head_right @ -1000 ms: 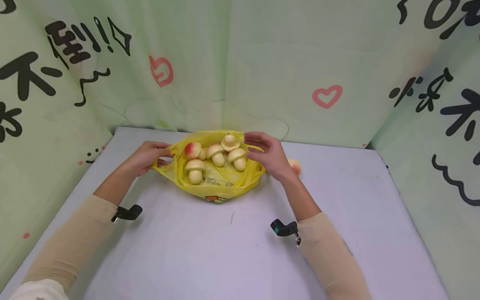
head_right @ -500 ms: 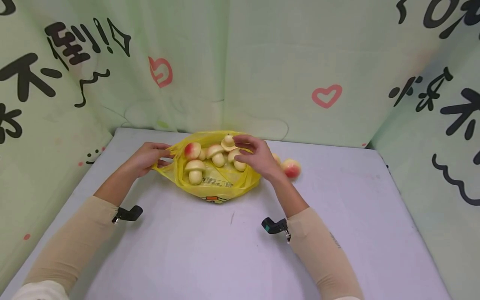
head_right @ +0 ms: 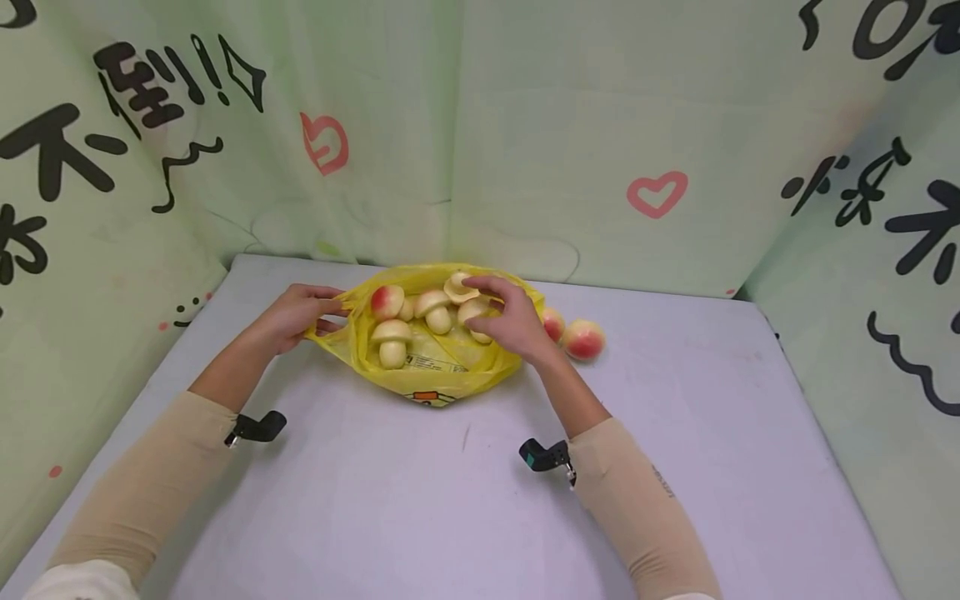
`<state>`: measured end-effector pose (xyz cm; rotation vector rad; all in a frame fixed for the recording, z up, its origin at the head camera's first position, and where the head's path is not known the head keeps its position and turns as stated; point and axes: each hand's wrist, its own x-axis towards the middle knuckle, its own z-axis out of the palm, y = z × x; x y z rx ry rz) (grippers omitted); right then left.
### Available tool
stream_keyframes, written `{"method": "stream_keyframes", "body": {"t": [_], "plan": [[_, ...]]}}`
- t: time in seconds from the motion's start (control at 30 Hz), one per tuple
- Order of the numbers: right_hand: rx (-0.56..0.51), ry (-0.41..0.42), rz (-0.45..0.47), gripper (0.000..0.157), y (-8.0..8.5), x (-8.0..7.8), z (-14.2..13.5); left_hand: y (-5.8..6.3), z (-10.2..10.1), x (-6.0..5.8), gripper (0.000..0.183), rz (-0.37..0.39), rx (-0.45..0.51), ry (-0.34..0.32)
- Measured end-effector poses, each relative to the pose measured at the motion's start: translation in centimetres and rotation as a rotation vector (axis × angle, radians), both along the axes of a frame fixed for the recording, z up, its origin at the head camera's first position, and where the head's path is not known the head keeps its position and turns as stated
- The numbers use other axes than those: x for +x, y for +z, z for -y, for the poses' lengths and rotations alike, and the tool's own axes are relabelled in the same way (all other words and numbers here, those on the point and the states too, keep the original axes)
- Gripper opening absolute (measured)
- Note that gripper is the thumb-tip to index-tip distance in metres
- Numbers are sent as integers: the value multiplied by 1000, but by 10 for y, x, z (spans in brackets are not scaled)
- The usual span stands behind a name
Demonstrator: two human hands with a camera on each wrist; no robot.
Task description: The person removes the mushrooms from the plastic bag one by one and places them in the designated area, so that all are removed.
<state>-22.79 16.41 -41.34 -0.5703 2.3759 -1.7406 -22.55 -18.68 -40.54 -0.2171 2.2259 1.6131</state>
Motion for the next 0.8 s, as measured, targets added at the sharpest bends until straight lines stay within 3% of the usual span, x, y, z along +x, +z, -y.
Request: {"method": "stream_keyframes", "body": {"t": [0.43,0.8], "plan": [[181,-65,-9,58,-6,1,0,-1,1,1,45,-4,14,-3],[217,-34,32,68,-14,-3,-2,-2,1,0,45,3,11,11]]}}
